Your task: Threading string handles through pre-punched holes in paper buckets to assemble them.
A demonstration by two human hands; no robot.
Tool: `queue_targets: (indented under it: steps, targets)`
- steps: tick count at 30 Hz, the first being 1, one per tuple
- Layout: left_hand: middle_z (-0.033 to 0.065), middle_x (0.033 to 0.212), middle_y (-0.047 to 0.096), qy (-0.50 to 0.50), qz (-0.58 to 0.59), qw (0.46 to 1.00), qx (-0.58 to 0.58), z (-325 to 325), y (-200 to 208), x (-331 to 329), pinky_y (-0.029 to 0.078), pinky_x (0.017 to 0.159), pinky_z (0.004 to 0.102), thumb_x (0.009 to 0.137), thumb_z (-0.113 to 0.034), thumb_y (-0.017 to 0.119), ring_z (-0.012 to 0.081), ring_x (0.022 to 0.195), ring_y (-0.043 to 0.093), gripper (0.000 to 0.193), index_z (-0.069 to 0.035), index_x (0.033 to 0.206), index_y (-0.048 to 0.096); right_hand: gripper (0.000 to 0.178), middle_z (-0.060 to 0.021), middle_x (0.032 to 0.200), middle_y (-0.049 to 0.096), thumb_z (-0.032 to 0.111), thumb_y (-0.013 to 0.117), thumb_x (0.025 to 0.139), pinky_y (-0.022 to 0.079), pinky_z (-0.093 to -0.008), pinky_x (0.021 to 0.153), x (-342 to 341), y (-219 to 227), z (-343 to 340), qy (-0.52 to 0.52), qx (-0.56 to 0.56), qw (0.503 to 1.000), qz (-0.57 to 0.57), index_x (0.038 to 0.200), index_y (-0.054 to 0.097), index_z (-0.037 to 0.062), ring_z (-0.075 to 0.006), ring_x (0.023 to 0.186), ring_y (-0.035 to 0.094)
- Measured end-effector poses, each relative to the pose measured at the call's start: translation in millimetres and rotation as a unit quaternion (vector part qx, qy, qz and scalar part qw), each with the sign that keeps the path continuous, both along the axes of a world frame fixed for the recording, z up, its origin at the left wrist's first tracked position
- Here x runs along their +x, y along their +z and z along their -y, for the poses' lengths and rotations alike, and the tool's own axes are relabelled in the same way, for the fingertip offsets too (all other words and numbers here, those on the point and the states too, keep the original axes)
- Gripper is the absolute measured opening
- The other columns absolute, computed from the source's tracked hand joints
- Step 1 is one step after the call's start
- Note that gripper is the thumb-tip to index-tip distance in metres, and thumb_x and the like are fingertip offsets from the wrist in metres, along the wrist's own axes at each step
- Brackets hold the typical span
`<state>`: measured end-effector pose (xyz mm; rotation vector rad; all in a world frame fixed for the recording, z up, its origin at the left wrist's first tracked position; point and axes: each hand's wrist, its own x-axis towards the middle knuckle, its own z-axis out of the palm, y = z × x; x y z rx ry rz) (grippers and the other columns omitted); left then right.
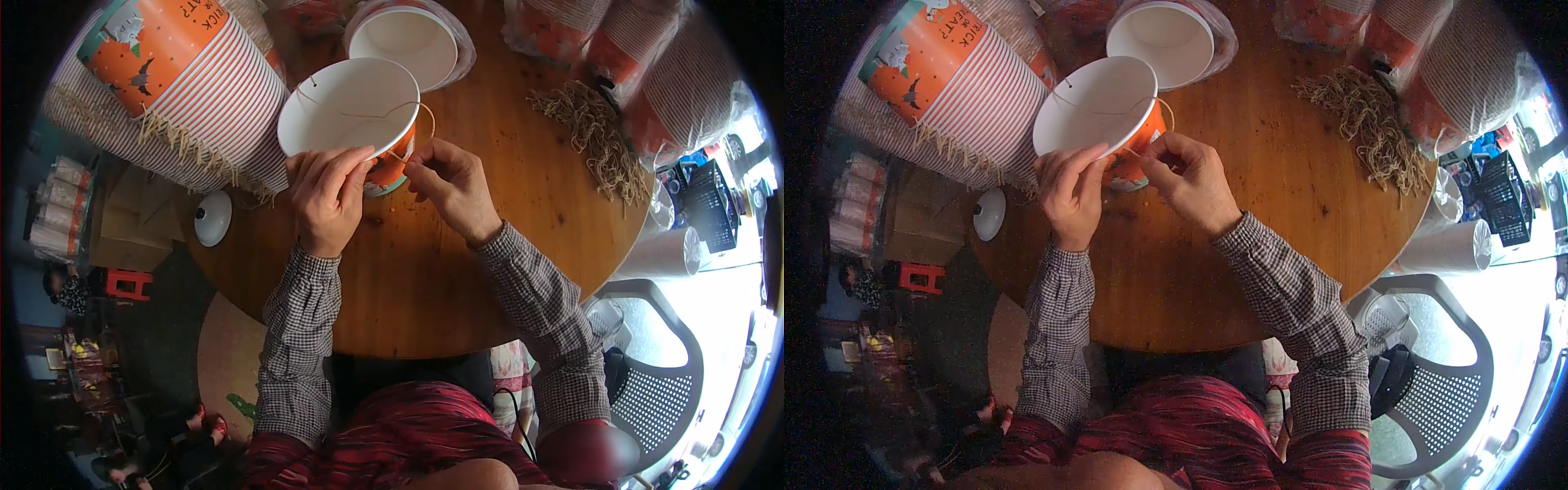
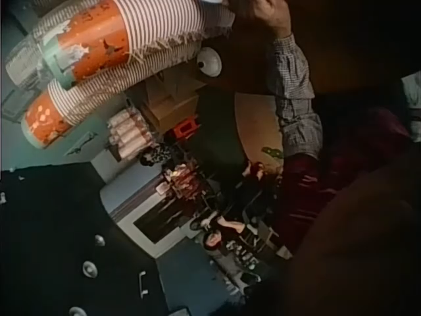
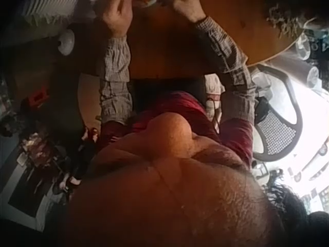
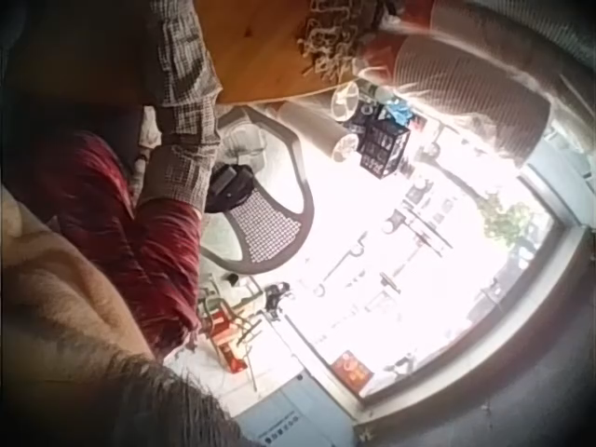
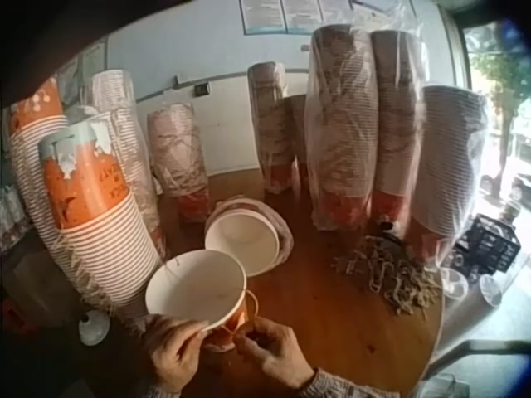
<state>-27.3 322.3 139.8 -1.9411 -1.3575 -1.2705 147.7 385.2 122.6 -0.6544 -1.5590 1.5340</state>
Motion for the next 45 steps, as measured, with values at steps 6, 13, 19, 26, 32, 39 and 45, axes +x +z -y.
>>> queue_targets:
  steps: [6, 13, 19, 26, 32, 39, 45]
  targets:
    - [0.0016, 0.088, 0.066, -0.004, -0.007, 1.000, -0.004, -1.0, 0.9, 3.0, 0.040, 0.078, 0.0345, 0.079, -0.004, 0.068, 0.0192, 0.079, 0.061, 0.021, -0.009, 0.099, 0.065, 0.012, 0.0008, 0.072, 0.057, 0.010, 0.061, 0.087, 0.043, -0.0204, 0.054, 0.1, -1.1, -1.0, -0.006, 0.008, 1.000, 0.002, 0.085, 0.059, -0.0016, -0.0041, 0.062, 0.051]
    - [-0.0007, 0.087, 0.064, 0.034, -0.047, 0.998, -0.032, 2.9, 10.5, 10.8, 0.038, 0.086, 0.0384, 0.075, -0.014, 0.074, 0.0176, 0.082, 0.060, 0.028, -0.011, 0.102, 0.064, 0.010, -0.0012, 0.076, 0.062, 0.008, 0.062, 0.088, 0.047, -0.0208, 0.059, -1.3, 2.1, 0.6, 0.006, 0.022, 1.000, -0.009, 0.090, 0.061, -0.0016, -0.0051, 0.067, 0.055]
    - [0.0000, 0.081, 0.060, 0.057, -0.079, 0.981, -0.168, 11.2, 31.1, 24.6, 0.033, 0.094, 0.0402, 0.079, -0.015, 0.067, 0.0178, 0.077, 0.058, 0.022, -0.010, 0.101, 0.064, 0.011, -0.0010, 0.077, 0.063, 0.009, 0.064, 0.088, 0.048, -0.0213, 0.062, -2.9, -1.5, 0.0, 0.007, 0.012, 1.000, 0.000, 0.091, 0.062, -0.0010, -0.0055, 0.070, 0.056]
    - [0.0021, 0.080, 0.059, 0.032, -0.063, 0.989, -0.132, 7.2, 22.7, 16.2, 0.034, 0.094, 0.0413, 0.081, -0.010, 0.063, 0.0212, 0.076, 0.057, 0.009, -0.008, 0.090, 0.060, 0.011, -0.0019, 0.080, 0.064, 0.007, 0.065, 0.086, 0.049, -0.0224, 0.063, -2.6, 5.3, 4.6, 0.018, 0.027, 0.999, 0.024, 0.093, 0.062, -0.0006, -0.0070, 0.070, 0.057]
    - [0.0044, 0.080, 0.058, 0.035, -0.018, 0.993, -0.115, 8.5, 18.4, 16.7, 0.037, 0.091, 0.0421, 0.080, -0.007, 0.064, 0.0249, 0.080, 0.056, 0.009, -0.007, 0.086, 0.057, 0.018, -0.0129, 0.095, 0.060, -0.004, 0.064, 0.076, 0.052, -0.0298, 0.065, 8.0, 20.0, -3.3, -0.165, 0.293, 0.933, 0.126, 0.093, 0.060, 0.0015, -0.0243, 0.079, 0.063]
    - [0.0018, 0.079, 0.057, -0.010, -0.014, 0.992, -0.126, 9.7, 22.3, 22.9, 0.036, 0.091, 0.0412, 0.078, -0.007, 0.064, 0.0219, 0.079, 0.056, 0.009, -0.009, 0.083, 0.056, 0.021, -0.0060, 0.099, 0.061, 0.006, 0.067, 0.075, 0.044, -0.0432, 0.094, 7.6, 20.1, -7.3, -0.163, 0.560, 0.804, 0.114, 0.095, 0.061, 0.0070, -0.0261, 0.099, 0.060]
    - [0.0006, 0.077, 0.059, -0.066, 0.038, 0.991, -0.113, 10.4, 21.7, 14.0, 0.035, 0.090, 0.0387, 0.080, -0.007, 0.063, 0.0209, 0.077, 0.057, 0.007, -0.009, 0.082, 0.057, 0.024, -0.0060, 0.099, 0.060, 0.008, 0.066, 0.074, 0.044, -0.0434, 0.094, 8.4, 14.3, -7.9, -0.140, 0.588, 0.787, 0.128, 0.097, 0.061, 0.0053, -0.0248, 0.101, 0.058]
